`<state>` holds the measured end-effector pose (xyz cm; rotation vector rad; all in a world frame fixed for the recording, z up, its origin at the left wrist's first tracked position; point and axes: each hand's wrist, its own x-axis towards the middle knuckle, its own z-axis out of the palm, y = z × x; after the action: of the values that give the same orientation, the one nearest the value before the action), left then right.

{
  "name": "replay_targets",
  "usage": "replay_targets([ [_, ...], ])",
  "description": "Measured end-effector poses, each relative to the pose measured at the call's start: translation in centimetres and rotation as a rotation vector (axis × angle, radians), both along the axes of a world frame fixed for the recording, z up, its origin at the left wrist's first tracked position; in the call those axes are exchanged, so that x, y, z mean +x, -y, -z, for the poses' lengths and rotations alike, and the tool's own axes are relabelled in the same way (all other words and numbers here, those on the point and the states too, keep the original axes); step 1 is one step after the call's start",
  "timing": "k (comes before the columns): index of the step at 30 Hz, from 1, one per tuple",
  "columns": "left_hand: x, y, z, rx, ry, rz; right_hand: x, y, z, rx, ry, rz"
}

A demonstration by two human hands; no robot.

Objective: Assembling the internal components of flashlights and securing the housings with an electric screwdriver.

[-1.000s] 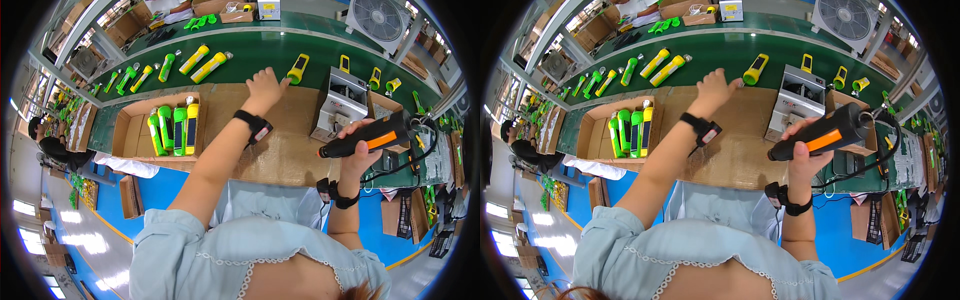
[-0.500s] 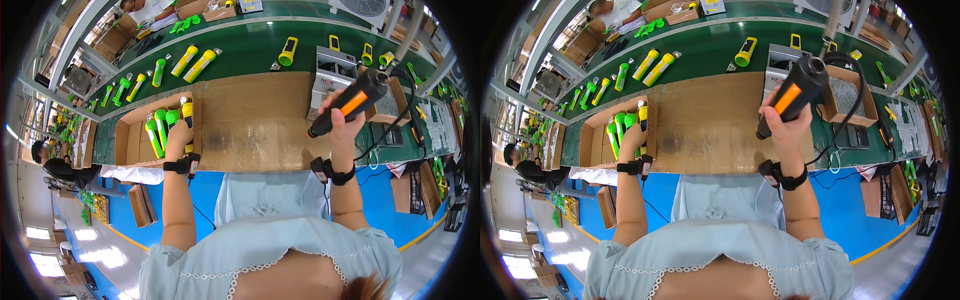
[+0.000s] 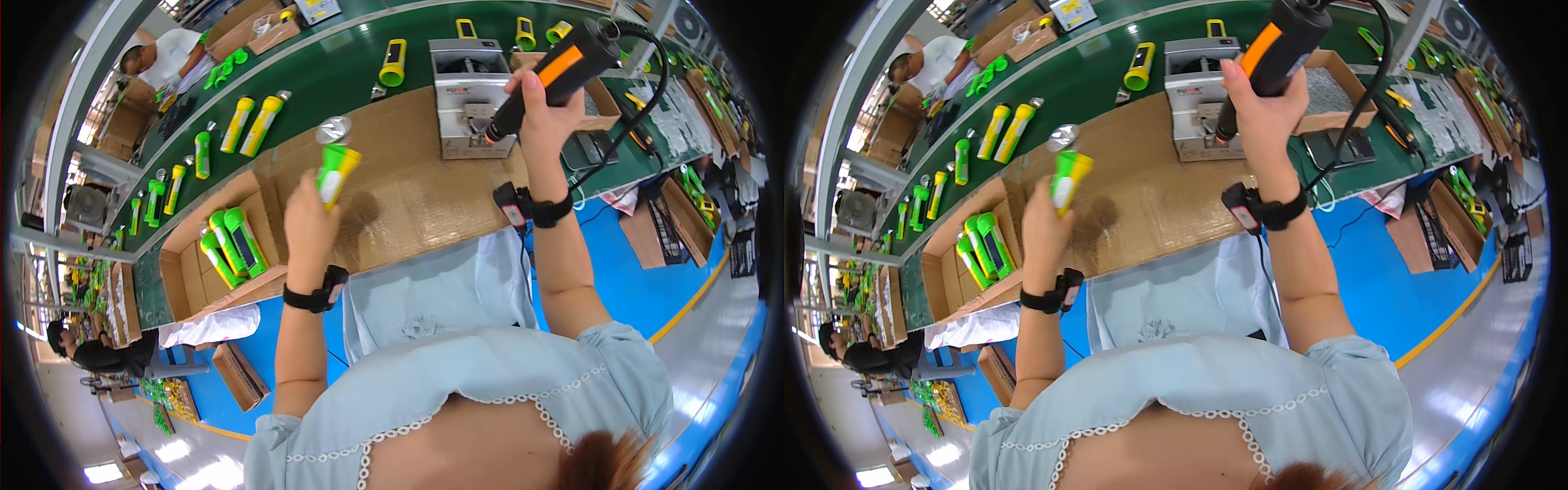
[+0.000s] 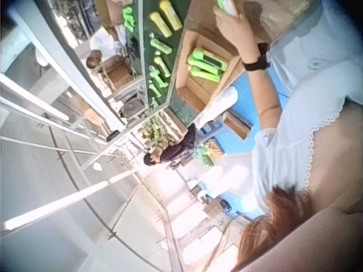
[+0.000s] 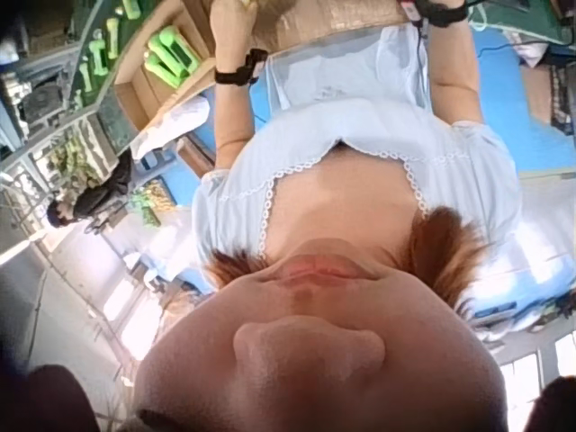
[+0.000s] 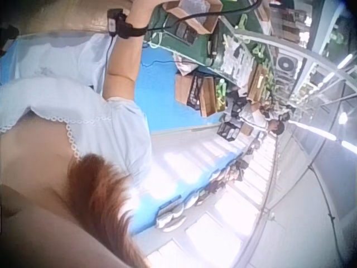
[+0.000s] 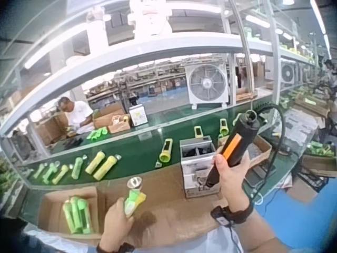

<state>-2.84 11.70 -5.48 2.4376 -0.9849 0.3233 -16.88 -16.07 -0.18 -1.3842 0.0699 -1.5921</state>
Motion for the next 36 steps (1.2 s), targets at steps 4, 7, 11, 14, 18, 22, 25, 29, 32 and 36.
replay_targets([
  [4, -1.6, 3.4, 3.9, -0.046, -0.242, 0.299, 0.8, 1.2, -0.5, 0.001, 0.026, 0.021],
  [7, -2.9, 5.5, 4.6, -0.131, -0.499, 0.101, 1.4, 1.4, -0.3, 0.029, 0.039, -0.019],
  [11, -4.0, 6.2, 3.7, -0.122, -0.358, 0.147, 2.4, 2.2, 0.3, -0.003, -0.027, -0.03],
  [14, -2.9, 4.9, 4.0, 0.009, -0.112, 0.287, 2.5, 2.1, -0.5, 0.006, -0.13, -0.1],
  [18, -2.0, 3.1, 3.1, 0.345, 0.109, 0.374, 2.0, 0.7, -1.0, 0.058, -0.188, -0.256],
  [22, -0.9, 3.3, 2.1, 0.143, 0.393, 0.583, 0.4, -1.2, 0.4, 0.047, -0.199, -0.427],
  [25, -2.0, 3.8, 2.6, 0.122, 0.273, 0.659, -0.7, -3.2, 1.4, 0.053, -0.168, -0.435],
  [29, -4.0, 4.2, 5.0, 0.2, 0.2, 0.426, -1.8, -4.5, 2.2, 0.086, -0.146, -0.421],
  [32, -4.4, 4.5, 5.3, 0.223, 0.232, 0.336, -1.8, -4.4, 2.7, 0.082, -0.174, -0.419],
  [36, -3.7, 4.8, 5.2, 0.246, 0.197, 0.341, -1.5, -4.9, 2.9, 0.099, -0.161, -0.461],
])
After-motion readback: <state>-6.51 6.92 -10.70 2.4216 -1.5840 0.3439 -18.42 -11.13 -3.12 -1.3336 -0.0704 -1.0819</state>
